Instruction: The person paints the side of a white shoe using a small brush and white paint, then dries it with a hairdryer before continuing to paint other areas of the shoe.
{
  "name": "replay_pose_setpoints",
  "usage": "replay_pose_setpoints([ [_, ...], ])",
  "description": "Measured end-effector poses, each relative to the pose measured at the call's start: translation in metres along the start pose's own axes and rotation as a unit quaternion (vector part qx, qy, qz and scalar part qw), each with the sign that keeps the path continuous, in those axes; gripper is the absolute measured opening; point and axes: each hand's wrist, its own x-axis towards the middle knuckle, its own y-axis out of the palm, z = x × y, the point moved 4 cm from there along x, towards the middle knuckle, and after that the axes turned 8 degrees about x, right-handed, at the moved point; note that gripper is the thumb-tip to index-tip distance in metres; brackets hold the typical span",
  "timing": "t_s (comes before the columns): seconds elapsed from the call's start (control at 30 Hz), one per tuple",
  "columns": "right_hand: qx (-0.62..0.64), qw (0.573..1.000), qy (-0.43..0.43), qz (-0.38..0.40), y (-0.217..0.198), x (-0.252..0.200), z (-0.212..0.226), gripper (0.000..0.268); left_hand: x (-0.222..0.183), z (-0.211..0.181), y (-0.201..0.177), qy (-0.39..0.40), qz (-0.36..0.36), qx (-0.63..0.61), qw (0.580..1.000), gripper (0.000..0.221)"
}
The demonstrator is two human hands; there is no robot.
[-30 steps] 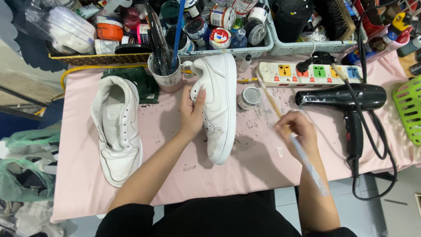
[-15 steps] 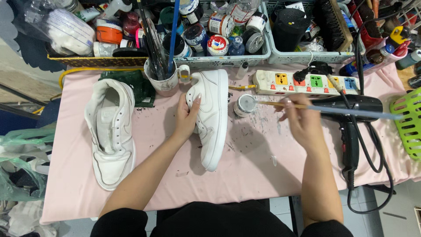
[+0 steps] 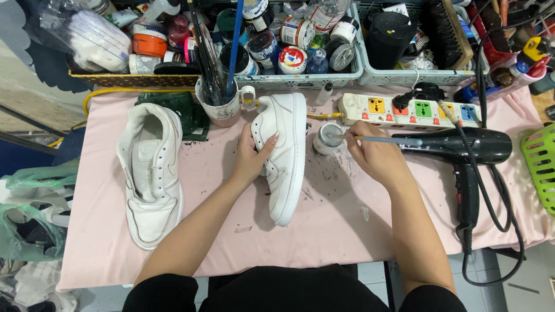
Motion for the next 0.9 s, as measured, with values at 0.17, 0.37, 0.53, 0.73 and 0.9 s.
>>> replay_pose_setpoints([
  [0.17,0.023,0.999,0.027,-0.007,-0.002,-0.006,-0.001,0.013,-0.002,-0.002,0.000,0.003,0.003,0.019,1.000,0.038],
  [0.37,0.027,0.999,0.019,-0.023,-0.001,-0.012,0.001,0.011,-0.003,-0.010,0.000,0.015,0.005,0.045,0.999,0.046],
  [0.53,0.029,0.999,0.030,-0.018,-0.001,-0.012,0.002,0.010,-0.004,-0.011,0.000,0.006,-0.007,0.063,0.998,0.043],
  [0.73,0.007,0.999,-0.001,-0.053,-0.001,-0.015,0.003,0.009,-0.007,-0.016,0.000,-0.002,-0.020,0.073,0.997,0.043],
  [0.9,-0.007,0.998,-0.003,-0.066,0.002,-0.020,0.002,0.007,-0.006,-0.017,0.000,-0.002,-0.028,0.095,0.995,0.042],
])
